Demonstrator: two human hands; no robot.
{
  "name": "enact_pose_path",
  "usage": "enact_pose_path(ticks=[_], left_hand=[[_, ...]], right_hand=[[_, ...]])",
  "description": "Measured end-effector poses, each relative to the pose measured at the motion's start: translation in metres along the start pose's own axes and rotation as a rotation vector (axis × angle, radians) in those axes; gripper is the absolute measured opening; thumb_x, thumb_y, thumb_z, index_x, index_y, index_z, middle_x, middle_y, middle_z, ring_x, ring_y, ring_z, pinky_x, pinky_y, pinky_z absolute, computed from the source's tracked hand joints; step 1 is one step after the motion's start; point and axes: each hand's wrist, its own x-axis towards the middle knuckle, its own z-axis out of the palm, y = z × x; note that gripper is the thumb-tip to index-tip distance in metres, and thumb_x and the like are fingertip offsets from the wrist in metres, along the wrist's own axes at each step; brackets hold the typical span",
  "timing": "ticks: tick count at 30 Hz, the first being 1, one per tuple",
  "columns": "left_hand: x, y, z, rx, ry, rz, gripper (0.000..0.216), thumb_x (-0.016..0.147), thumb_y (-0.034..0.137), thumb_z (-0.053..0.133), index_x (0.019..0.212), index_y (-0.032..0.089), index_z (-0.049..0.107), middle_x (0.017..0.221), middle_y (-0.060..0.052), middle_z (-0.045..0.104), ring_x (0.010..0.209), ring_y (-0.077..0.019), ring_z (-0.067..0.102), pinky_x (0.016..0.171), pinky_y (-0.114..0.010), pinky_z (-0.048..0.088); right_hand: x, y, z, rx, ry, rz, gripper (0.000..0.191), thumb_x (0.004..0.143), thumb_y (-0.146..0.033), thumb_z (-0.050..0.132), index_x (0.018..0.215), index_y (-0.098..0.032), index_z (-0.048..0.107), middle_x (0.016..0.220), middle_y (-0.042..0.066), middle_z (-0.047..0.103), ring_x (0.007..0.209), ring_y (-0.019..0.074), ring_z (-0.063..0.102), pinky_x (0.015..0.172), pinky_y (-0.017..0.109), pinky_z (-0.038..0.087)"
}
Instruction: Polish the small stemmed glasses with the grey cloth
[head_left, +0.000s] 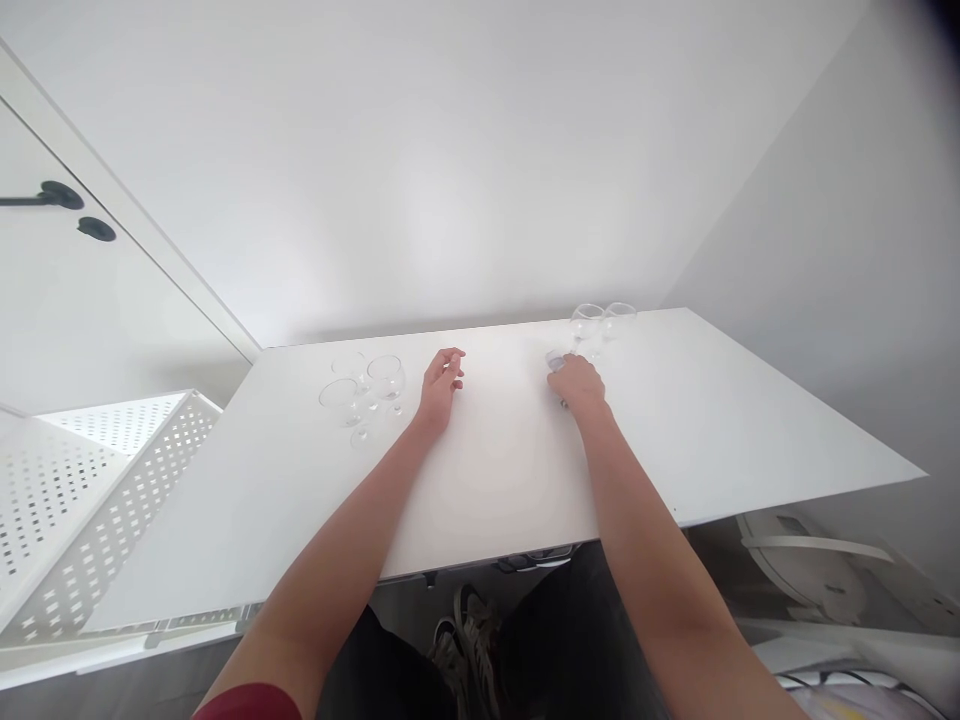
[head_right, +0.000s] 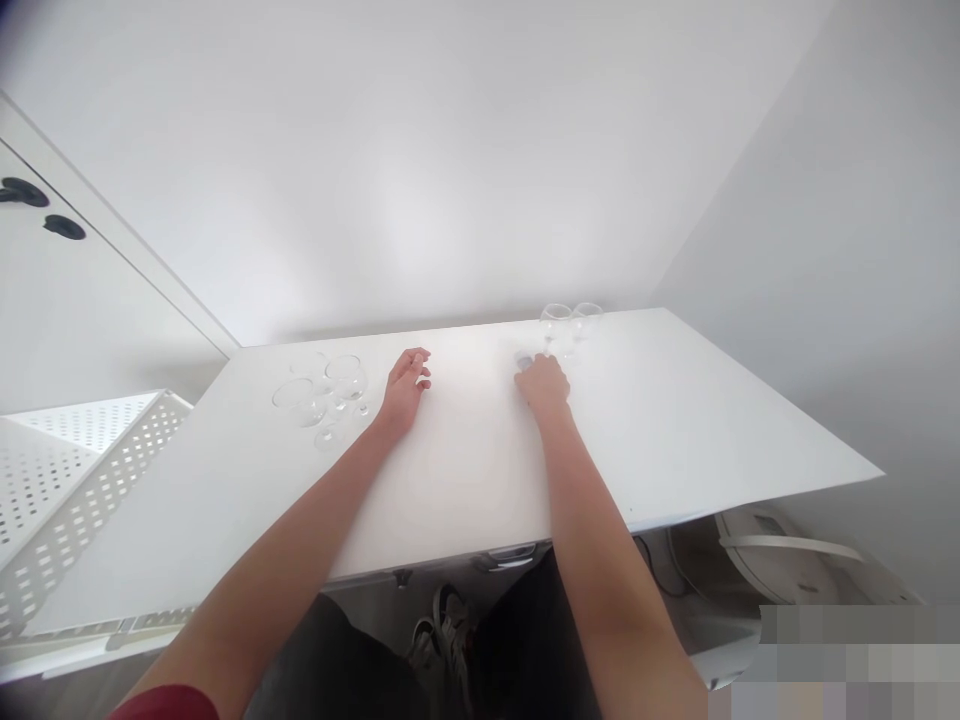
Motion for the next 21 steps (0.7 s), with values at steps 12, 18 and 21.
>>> enact_pose_path(ticks=[12,18,21], left_hand=[[0.0,-0.001,-0.001,-0.013,-0.007,-0.014,0.034,0.094,0.062,0.062,0.096,0.028,0.067,0.112,-0.005,0.059,0.091,-0.0171,0.055,0.073,-0.03,0.048],[0.003,-0.005,-0.002,-0.022,0.023,-0.063,0.031,0.094,0.057,0.063,0.094,0.027,0.067,0.115,-0.005,0.057,0.087,-0.0151,0.054,0.069,-0.028,0.047],[0.005,-0.008,-0.004,-0.032,0.058,-0.075,0.03,0.093,0.055,0.063,0.092,0.025,0.066,0.109,-0.006,0.057,0.085,-0.0147,0.054,0.067,-0.028,0.047]], right_hand=[[-0.005,-0.002,-0.005,-0.045,0.002,0.009,0.055,0.086,-0.03,0.059,0.14,-0.019,0.056,0.133,0.02,0.058,0.119,0.0352,0.063,0.09,0.045,0.055],[-0.045,-0.034,-0.01,-0.086,0.083,-0.054,0.044,0.087,-0.023,0.057,0.131,-0.018,0.063,0.114,0.02,0.065,0.099,0.0334,0.068,0.08,0.041,0.052],[-0.08,-0.067,-0.011,0.025,0.168,-0.416,0.052,0.089,-0.019,0.054,0.141,-0.023,0.058,0.119,0.016,0.069,0.103,0.032,0.067,0.086,0.039,0.05]])
